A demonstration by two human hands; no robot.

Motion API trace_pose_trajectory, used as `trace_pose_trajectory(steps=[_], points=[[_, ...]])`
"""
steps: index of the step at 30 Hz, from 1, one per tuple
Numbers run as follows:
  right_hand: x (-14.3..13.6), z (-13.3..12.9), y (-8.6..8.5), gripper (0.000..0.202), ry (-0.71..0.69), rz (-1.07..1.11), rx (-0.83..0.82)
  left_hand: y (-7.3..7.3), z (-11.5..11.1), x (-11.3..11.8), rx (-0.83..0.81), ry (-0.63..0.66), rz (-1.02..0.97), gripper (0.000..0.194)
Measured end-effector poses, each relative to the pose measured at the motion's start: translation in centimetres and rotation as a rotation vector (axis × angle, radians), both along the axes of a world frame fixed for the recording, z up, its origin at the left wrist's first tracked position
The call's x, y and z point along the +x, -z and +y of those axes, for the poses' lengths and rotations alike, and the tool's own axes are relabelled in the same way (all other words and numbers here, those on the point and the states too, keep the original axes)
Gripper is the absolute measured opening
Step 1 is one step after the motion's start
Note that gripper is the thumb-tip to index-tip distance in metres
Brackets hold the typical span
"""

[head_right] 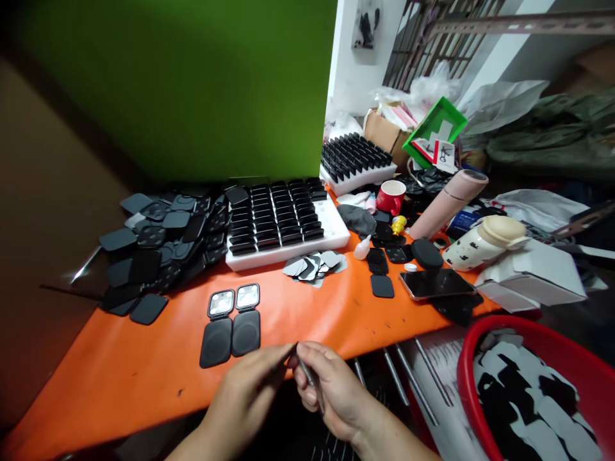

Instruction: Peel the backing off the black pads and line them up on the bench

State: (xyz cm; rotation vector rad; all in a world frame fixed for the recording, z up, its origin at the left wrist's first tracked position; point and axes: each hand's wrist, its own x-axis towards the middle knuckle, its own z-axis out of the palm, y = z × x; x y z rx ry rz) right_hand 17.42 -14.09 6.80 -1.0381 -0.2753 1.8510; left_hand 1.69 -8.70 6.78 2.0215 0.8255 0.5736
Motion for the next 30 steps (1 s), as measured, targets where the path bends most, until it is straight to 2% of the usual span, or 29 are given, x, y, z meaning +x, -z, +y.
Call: trace_pose_trajectory(steps=[2,4,5,8,11,15,17,20,23,24,26,28,30], points=[[-0.3,0.4,-0.2,0.033,-0.021,0.047,0.007,0.1,1.0,0.5,-0.239,-0.222,-0.08,0.02],[-0.6,0.8,-0.5,0.033,-0.072,0.056,-0.006,0.3,1.6,0.9,-0.397,-0.413,-0.128,0.019],[-0.7,0.9,-0.6,0.03,-0.092,0.05,-0.015,0.3,1.7,1.0,-0.435,-0.446,-0.138,0.021],[-0.8,1.2,-1.1,0.023,-0.103,0.043,-0.035,0.2,1.2,0.8,-0.403,-0.382,-0.154,0.022],[-0.5,1.2,-1.1,0.019,-0.089,0.121,-0.084,-0.1,0.4,0.3,-0.227,-0.261,-0.185,0.02],[0.7,1.1,-0.4,0.019,-0.143,0.354,-0.267,0.1,-0.3,-0.2,-0.046,-0.065,-0.22,0.035],[1.0,1.0,0.0,0.022,-0.159,0.427,-0.332,0.4,-0.5,-0.2,0.004,-0.01,-0.224,0.042],[0.6,0.9,0.1,0.022,-0.078,0.432,-0.373,0.7,-0.7,0.1,0.068,0.018,-0.243,0.046],[-0.2,1.0,-0.1,0.023,0.041,0.413,-0.378,0.6,-0.8,0.5,0.029,0.01,-0.262,0.039],[-0.4,1.1,-0.2,0.024,0.052,0.414,-0.348,0.5,-0.6,0.4,-0.021,-0.025,-0.257,0.033],[-0.4,1.3,-0.3,0.026,0.05,0.406,-0.237,0.4,0.6,-0.5,-0.142,-0.206,-0.242,0.024],[0.1,1.4,-0.1,0.029,0.047,0.326,-0.12,0.4,2.9,-2.5,-0.205,-0.514,-0.225,0.031],[0.8,1.4,0.3,0.033,0.046,0.153,-0.054,0.7,5.9,-5.7,-0.133,-0.751,-0.144,0.048]])
